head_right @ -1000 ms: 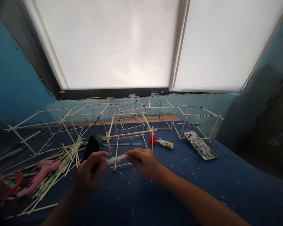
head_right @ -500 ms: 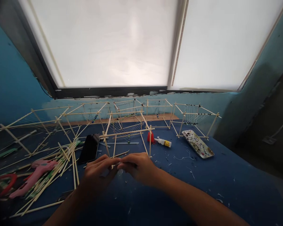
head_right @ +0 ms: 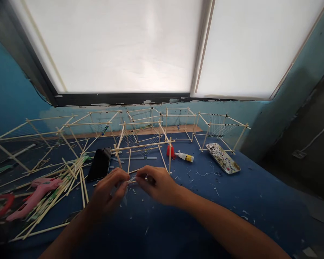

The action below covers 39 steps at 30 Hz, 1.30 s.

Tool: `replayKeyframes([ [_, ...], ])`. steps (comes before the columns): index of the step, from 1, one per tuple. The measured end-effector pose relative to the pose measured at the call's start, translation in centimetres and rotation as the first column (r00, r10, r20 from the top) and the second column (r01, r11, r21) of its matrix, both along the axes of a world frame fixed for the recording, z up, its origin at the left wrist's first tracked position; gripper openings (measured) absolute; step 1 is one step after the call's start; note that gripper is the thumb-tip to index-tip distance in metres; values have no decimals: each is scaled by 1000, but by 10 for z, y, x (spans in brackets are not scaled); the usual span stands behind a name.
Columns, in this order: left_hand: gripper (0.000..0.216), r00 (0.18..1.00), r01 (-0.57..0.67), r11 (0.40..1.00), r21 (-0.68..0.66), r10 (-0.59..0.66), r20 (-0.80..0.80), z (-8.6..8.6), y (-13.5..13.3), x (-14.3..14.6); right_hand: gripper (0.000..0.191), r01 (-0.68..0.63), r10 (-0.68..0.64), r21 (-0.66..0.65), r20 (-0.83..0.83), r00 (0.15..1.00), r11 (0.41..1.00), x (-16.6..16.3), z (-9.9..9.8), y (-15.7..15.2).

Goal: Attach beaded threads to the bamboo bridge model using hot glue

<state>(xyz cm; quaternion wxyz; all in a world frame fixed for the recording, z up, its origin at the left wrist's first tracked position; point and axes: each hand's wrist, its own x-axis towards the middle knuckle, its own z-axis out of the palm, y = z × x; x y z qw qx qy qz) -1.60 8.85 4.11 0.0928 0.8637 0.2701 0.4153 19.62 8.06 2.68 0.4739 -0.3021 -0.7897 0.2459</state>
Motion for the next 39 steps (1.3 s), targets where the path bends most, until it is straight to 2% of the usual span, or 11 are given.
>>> replayKeyframes([
  [4,22,1000,22,971,-238,-24,-5,0,-3,1,15,-44,36,-90,-97,995,995,2,4,-1],
  [8,25,999,46,934,-355,-36,34,3,-6,1,16,-69,34,-186,-189,981,980,4,7,-3],
  [12,25,999,46,920,-390,-32,43,5,-7,1,17,-95,43,-214,-234,971,972,6,6,-4],
  [19,28,995,-7,939,-344,-27,-94,6,-6,-1,19,-81,31,-182,-260,965,980,7,2,-5],
  [24,33,998,68,932,-356,-60,32,5,-6,2,19,-87,42,-184,-231,972,979,5,4,-6],
  [26,24,990,108,917,-383,-65,124,5,-7,4,20,-92,52,-196,-200,978,976,4,5,-6],
  [28,15,981,136,883,-449,-57,185,5,-9,6,21,-100,67,-196,-168,984,976,3,7,-8],
  [30,25,979,155,838,-524,-60,194,5,-11,8,20,-104,74,-185,-164,984,977,2,9,-9],
  [33,19,975,184,794,-579,-72,211,2,-11,11,15,-94,57,-172,-213,975,981,2,9,-9],
  [35,16,958,233,753,-616,-70,277,-1,-9,11,14,-63,15,-176,-259,966,982,2,8,-8],
  [39,21,921,344,604,-719,-69,383,-4,-4,9,18,47,-112,-186,-356,928,981,2,6,-6],
])
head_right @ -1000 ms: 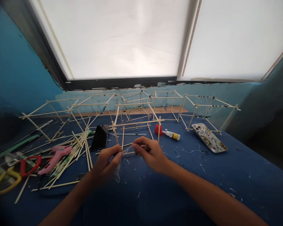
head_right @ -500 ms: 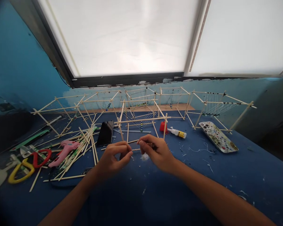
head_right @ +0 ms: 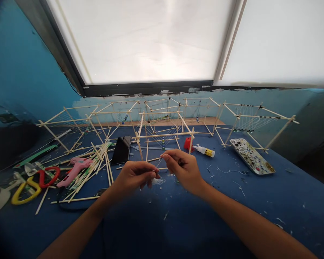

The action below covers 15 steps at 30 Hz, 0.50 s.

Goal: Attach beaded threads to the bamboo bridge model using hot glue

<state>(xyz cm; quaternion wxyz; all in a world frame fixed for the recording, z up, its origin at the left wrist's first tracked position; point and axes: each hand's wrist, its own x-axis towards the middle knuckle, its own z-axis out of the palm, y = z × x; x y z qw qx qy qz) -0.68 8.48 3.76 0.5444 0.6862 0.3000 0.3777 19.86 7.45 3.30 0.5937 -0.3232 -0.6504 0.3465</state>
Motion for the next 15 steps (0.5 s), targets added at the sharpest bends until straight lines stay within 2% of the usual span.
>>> replayKeyframes([
  [3,25,999,31,996,-86,-28,36,1,1,0,20,88,-88,4,-17,996,996,-1,2,-1],
  [6,29,998,21,992,-126,-13,65,5,0,1,22,123,-123,-13,-14,992,992,-1,4,-1],
  [12,27,997,-6,991,-130,16,79,9,-1,2,22,64,-65,-81,-18,998,995,-1,3,3],
  [15,26,996,-11,993,-116,21,91,9,0,1,17,46,-48,-69,-29,998,997,-1,0,3],
])
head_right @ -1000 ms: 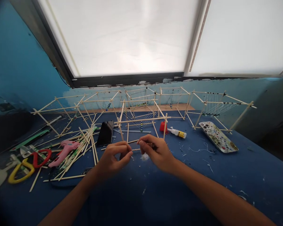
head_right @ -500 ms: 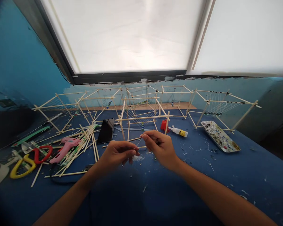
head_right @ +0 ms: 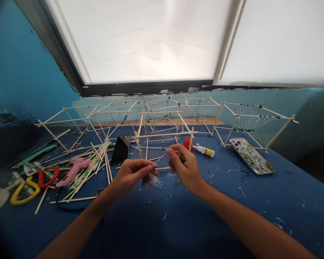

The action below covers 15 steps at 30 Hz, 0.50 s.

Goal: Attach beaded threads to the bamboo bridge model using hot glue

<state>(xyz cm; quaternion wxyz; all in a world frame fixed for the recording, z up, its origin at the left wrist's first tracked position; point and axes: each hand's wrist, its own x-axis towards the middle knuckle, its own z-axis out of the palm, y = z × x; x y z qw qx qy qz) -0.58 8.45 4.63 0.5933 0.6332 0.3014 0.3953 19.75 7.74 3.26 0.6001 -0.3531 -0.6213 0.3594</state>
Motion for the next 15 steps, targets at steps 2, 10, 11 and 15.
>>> replayKeyframes([
  [2,26,1000,-19,1000,15,19,1,0,0,0,9,60,-63,82,37,997,995,0,-1,-2],
  [10,22,998,-64,992,108,66,-9,-4,0,0,20,-8,-225,547,358,906,837,-1,-4,-10],
  [11,22,998,-67,990,127,69,-10,-4,0,0,21,-22,-218,540,377,900,841,-1,-5,-9],
  [15,20,996,-73,978,195,82,-39,-5,-2,1,24,-63,-195,514,433,880,855,0,-10,-4],
])
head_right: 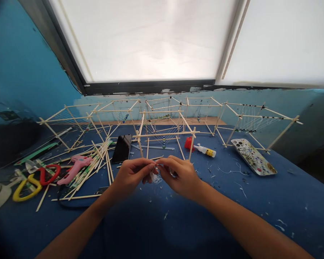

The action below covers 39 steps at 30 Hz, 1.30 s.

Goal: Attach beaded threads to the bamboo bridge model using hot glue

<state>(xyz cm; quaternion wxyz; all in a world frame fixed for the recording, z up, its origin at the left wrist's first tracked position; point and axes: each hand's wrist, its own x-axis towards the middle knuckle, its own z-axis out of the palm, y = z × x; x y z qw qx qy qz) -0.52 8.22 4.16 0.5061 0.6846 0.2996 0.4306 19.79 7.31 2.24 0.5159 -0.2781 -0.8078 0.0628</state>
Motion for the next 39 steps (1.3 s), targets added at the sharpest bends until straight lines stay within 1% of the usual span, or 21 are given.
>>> replayKeyframes([
  [4,19,999,9,999,35,-7,-52,0,-1,0,26,-23,23,3,11,1000,1000,1,-3,1],
  [7,18,998,11,998,54,-7,-69,-2,0,0,24,-18,18,7,18,1000,1000,2,-3,0],
  [11,18,997,11,999,50,-7,-81,-3,0,-1,14,39,-40,27,39,998,999,1,-1,-2],
  [14,18,997,13,999,34,-10,-74,-3,0,-1,7,95,-94,-1,58,994,996,1,1,-3],
  [17,19,998,5,1000,26,-3,-63,-2,0,-1,4,127,-125,-30,55,991,991,0,3,-3],
  [21,19,998,-8,1000,30,9,-62,-1,0,0,4,146,-145,-26,37,989,989,0,2,-3],
  [27,18,997,-14,999,47,18,-77,1,-1,0,18,49,-49,0,46,998,999,1,-1,-3],
  [29,18,995,-13,998,56,18,-93,2,-2,0,21,35,-35,-5,53,998,999,1,-2,-2],
  [31,19,993,-14,997,70,22,-116,3,-2,0,21,39,-39,-4,60,997,999,1,-3,-2],
  [34,20,988,-14,996,86,28,-154,3,-2,0,16,75,-78,44,80,994,996,2,-4,-1],
  [37,21,982,-22,997,79,36,-184,2,-2,0,11,105,-120,110,132,984,988,2,-5,0],
  [39,22,979,-38,996,80,53,-198,1,-1,0,9,112,-133,129,165,977,985,2,-5,-1],
])
